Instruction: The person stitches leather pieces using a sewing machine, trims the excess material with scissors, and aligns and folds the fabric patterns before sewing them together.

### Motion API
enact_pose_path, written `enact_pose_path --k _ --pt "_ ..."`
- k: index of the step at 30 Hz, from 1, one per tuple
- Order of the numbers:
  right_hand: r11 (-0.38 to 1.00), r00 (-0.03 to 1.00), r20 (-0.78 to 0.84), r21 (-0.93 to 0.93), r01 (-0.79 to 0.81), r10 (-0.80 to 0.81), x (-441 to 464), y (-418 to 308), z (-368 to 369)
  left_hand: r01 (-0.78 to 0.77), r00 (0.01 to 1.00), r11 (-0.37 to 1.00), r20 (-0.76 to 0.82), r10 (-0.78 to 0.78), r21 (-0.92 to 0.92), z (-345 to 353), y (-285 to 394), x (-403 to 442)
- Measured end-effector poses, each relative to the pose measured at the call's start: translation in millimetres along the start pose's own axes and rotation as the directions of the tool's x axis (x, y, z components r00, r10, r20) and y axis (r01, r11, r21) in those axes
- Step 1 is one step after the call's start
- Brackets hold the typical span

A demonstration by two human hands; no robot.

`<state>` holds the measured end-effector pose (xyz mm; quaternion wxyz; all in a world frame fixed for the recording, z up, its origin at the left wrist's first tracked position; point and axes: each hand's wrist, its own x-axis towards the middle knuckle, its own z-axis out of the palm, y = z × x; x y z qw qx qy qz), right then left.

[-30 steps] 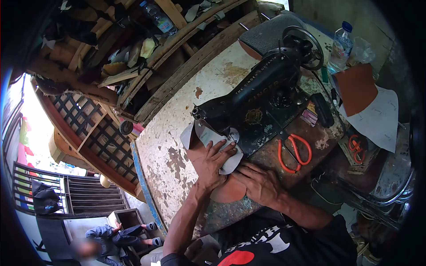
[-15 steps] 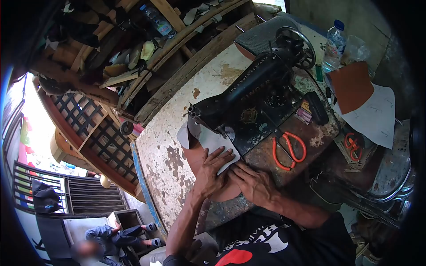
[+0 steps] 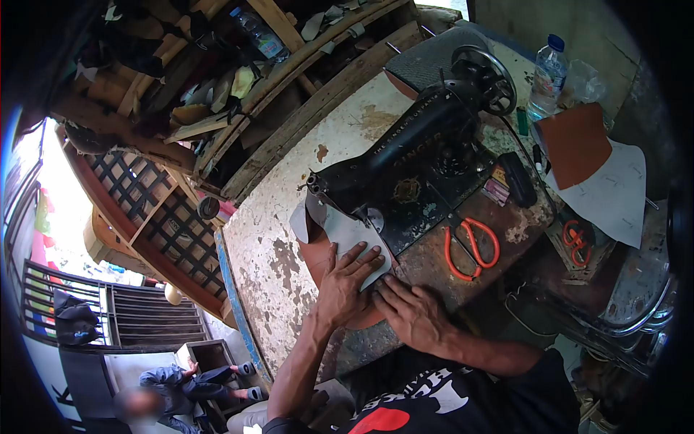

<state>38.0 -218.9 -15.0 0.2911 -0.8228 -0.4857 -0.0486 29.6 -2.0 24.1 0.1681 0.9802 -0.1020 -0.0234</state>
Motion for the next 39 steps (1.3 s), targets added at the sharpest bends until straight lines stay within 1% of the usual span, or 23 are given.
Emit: enact_pose_path --k 3,5,7,15,17,19,22,24,29,36,38,39 --pt "0.998 0.999 0.0 0.051 -0.041 0.042 0.3 -2.3 -2.4 -0.01 1.0 1.0 0.013 0.01 0.028 3.2 -0.3 -1.2" --pt "0.999 1.0 -0.005 0.027 -0.024 0.024 2.7 -1.1 -3.8 -0.012 1.0 0.998 0.007 0.011 0.069 2.9 0.5 -1.0" --pt "0.998 0.999 0.008 0.042 -0.052 0.052 6.4 -2.0 -3.8 -0.007 1.0 0.997 0.0 0.007 0.072 3.4 -0.8 0.2" --pt "0.995 0.997 -0.015 0.069 -0.071 0.073 17.6 4.7 2.2 0.017 0.998 0.999 -0.061 -0.015 0.043 5.0 -7.7 6.7" --pt "0.996 0.998 -0.024 0.065 -0.063 0.065 20.6 5.6 2.9 0.0 0.999 0.995 -0.036 0.004 0.101 4.4 -11.6 7.8" --pt "0.996 0.997 -0.042 0.066 -0.062 0.065 23.9 6.8 1.2 0.002 0.999 0.996 -0.043 0.002 0.09 5.1 -14.2 8.8" --pt "0.995 0.996 -0.014 0.054 -0.086 0.087 29.3 6.9 -4.3 -0.005 0.998 0.997 -0.056 0.01 0.08 7.8 -20.6 12.3" --pt "0.994 0.995 -0.03 0.057 -0.092 0.094 29.8 8.2 -0.4 -0.005 0.998 0.997 -0.059 0.009 0.073 8.2 -20.7 13.6" --pt "0.993 0.992 -0.059 0.056 -0.107 0.11 33.8 11.6 2.0 -0.004 0.993 0.998 -0.117 0.011 0.056 6.9 -19.0 18.2" --pt "0.992 0.992 -0.03 0.031 -0.122 0.123 40.2 13.8 0.9 -0.014 0.981 0.999 -0.195 0.021 0.034 14.1 -29.1 24.2" --pt "0.991 0.991 -0.018 0.03 -0.132 0.133 39.4 14.2 1.8 -0.033 0.969 0.998 -0.245 0.018 -0.054 19.5 -36.4 23.1" --pt "0.992 0.992 -0.025 0.029 -0.126 0.127 39.5 14.9 2.7 -0.034 0.969 0.998 -0.246 0.019 -0.055 19.7 -38.9 22.9"
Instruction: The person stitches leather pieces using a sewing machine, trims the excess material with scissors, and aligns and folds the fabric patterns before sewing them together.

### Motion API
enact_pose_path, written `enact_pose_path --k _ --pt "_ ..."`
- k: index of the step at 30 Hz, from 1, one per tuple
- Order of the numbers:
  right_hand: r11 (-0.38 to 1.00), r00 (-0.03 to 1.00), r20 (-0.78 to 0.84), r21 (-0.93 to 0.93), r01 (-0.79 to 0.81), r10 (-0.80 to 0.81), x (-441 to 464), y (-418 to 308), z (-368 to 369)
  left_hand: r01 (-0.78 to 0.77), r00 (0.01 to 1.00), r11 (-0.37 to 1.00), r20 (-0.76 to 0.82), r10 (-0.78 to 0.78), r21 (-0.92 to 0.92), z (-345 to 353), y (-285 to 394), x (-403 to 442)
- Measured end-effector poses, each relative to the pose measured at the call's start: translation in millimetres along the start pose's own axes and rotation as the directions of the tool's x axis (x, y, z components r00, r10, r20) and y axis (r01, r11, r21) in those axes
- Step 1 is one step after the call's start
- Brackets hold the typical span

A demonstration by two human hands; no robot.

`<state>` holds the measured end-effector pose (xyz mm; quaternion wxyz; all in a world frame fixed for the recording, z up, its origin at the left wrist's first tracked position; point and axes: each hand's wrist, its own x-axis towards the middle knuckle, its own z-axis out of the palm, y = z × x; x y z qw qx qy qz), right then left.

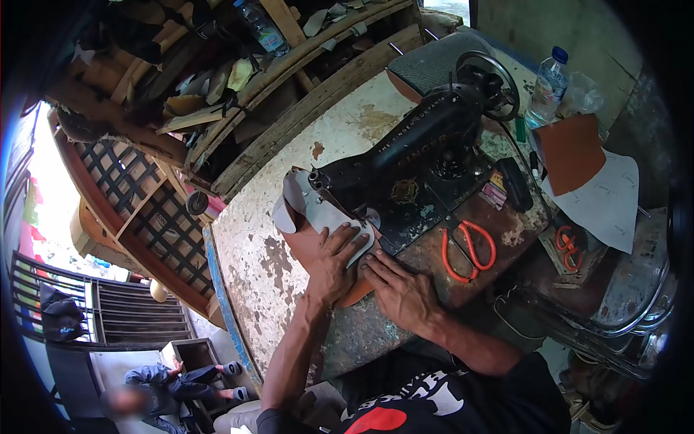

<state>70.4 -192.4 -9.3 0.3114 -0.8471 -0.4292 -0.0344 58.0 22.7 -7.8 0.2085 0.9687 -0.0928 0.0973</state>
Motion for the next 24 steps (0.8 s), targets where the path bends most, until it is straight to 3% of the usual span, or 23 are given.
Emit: enact_pose_path --k 6,24 --pt "0.999 0.999 0.004 -0.022 -0.035 0.035 0.8 -0.9 1.9 -0.06 0.998 0.998 -0.023 0.059 -0.037 2.7 -9.6 3.1" --pt "0.998 0.999 -0.045 -0.057 -0.024 0.021 9.0 1.8 12.8 -0.076 0.997 0.976 0.006 0.077 0.202 -8.6 7.9 10.1"
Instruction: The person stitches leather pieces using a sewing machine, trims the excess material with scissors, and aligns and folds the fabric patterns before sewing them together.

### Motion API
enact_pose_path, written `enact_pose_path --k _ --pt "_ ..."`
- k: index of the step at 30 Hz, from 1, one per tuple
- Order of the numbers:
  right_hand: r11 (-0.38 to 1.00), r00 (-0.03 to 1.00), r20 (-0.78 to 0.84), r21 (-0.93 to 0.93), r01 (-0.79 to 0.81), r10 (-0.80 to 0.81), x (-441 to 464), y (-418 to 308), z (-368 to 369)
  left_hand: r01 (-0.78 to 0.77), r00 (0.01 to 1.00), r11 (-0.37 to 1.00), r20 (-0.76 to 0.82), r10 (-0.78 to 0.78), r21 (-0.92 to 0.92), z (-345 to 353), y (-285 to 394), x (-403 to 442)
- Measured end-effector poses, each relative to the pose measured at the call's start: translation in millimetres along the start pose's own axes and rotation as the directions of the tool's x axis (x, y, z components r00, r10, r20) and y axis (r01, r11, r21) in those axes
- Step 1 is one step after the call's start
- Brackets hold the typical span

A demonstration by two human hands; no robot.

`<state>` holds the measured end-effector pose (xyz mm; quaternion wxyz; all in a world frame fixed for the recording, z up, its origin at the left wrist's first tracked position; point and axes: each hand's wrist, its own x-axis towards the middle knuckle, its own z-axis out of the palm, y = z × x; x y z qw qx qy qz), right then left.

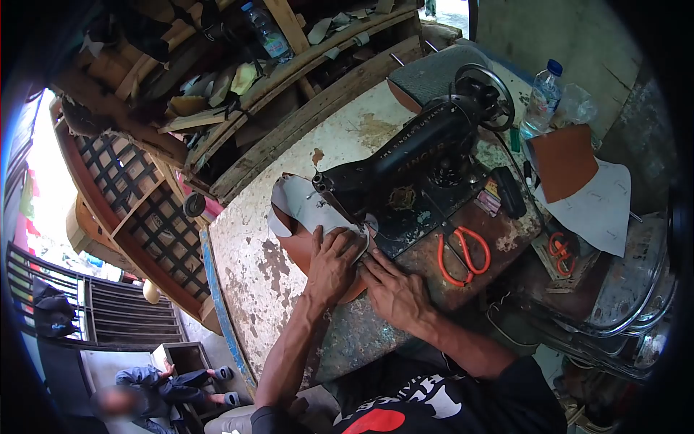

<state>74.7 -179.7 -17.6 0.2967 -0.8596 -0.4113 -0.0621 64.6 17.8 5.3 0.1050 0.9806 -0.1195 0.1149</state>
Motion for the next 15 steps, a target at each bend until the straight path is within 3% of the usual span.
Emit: enact_pose_path --k 5,11,13,15 --pt "1.0 1.0 0.006 -0.008 -0.009 0.009 4.5 -1.5 -1.2 -0.078 0.997 0.996 0.001 0.078 0.042 -4.3 -1.4 5.9" --pt "0.999 1.0 0.011 -0.033 -0.004 0.004 12.0 -0.8 0.0 -0.083 0.996 0.997 0.022 0.082 0.012 -17.0 7.6 14.4" --pt "1.0 0.992 0.124 -0.026 -0.011 0.014 14.1 -1.9 -3.3 -0.076 0.997 0.997 0.021 0.076 0.025 -12.9 8.8 13.1" --pt "0.999 0.996 0.085 -0.035 -0.011 0.014 13.1 -1.8 3.1 -0.066 0.998 0.997 0.018 0.065 0.041 -12.0 11.3 12.0"
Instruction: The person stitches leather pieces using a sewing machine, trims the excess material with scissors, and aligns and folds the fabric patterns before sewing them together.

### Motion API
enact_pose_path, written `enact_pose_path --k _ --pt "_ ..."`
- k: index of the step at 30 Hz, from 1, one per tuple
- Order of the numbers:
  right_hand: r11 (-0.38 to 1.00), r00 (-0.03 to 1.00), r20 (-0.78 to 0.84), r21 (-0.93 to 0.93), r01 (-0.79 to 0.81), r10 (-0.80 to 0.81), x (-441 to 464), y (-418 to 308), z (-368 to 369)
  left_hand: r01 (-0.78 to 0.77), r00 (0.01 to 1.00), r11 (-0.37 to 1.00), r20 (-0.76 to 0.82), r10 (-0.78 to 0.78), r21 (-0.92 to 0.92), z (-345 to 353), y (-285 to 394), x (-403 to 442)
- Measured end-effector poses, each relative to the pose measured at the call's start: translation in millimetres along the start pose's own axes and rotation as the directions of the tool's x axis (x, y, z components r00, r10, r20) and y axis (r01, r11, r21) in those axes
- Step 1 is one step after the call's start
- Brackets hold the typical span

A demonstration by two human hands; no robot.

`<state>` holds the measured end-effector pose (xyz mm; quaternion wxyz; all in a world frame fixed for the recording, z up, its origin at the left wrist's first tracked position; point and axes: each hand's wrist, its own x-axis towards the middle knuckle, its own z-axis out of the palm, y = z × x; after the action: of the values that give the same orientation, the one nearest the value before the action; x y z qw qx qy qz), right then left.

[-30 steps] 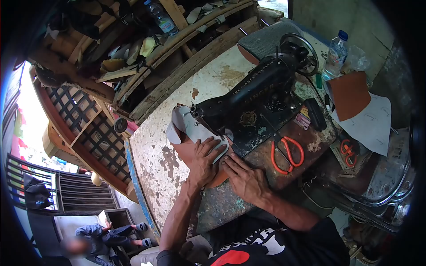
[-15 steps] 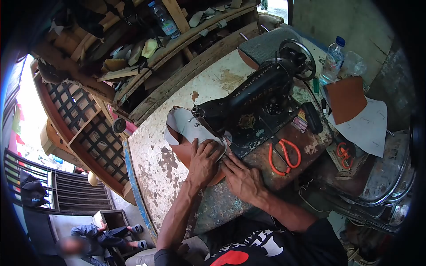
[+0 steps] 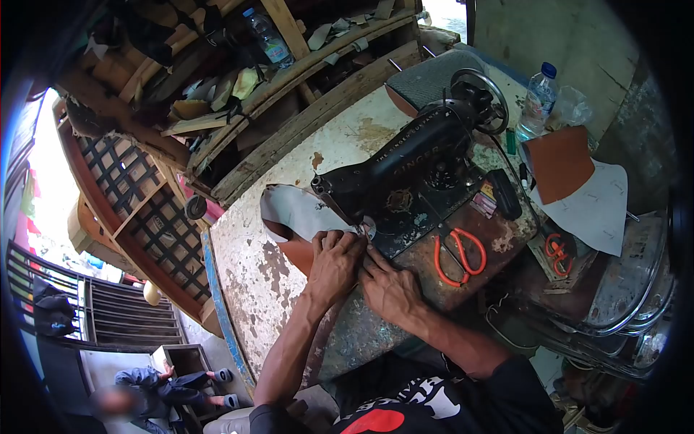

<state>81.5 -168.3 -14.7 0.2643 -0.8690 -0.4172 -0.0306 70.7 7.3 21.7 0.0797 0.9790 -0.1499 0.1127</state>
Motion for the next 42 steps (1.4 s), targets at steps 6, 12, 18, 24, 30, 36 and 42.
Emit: enact_pose_path --k 6,12,18,24,30,36,42 --pt "0.998 1.0 -0.011 -0.062 0.006 -0.007 0.0 -1.8 0.0 0.04 0.998 0.999 0.042 -0.039 -0.026 0.8 3.9 4.5" --pt "0.997 1.0 -0.025 -0.08 0.016 -0.018 -5.5 -6.6 3.4 0.12 0.993 0.987 0.034 -0.117 -0.103 -0.7 10.8 8.9" --pt "0.995 0.987 0.123 -0.021 -0.099 0.101 -1.4 -3.5 9.3 0.224 0.974 0.962 0.068 -0.216 -0.158 6.0 15.4 15.7" --pt "0.995 0.998 0.043 -0.086 0.053 -0.049 -9.2 -8.9 8.8 0.303 0.953 0.932 0.046 -0.3 -0.198 9.3 15.2 14.1" --pt "0.99 0.993 -0.029 -0.09 0.109 -0.112 -24.2 -13.1 4.6 0.166 0.982 0.986 -0.082 -0.168 -0.029 -11.4 -2.2 0.1" --pt "0.988 0.989 0.075 -0.073 0.134 -0.129 -19.8 -16.3 4.0 0.044 0.999 0.999 0.0 -0.044 -0.011 -1.0 -2.4 -9.6" --pt "0.986 0.99 0.045 -0.093 0.137 -0.133 -20.7 -16.1 8.7 0.044 0.999 0.996 0.035 -0.042 -0.076 1.2 1.1 -8.5"
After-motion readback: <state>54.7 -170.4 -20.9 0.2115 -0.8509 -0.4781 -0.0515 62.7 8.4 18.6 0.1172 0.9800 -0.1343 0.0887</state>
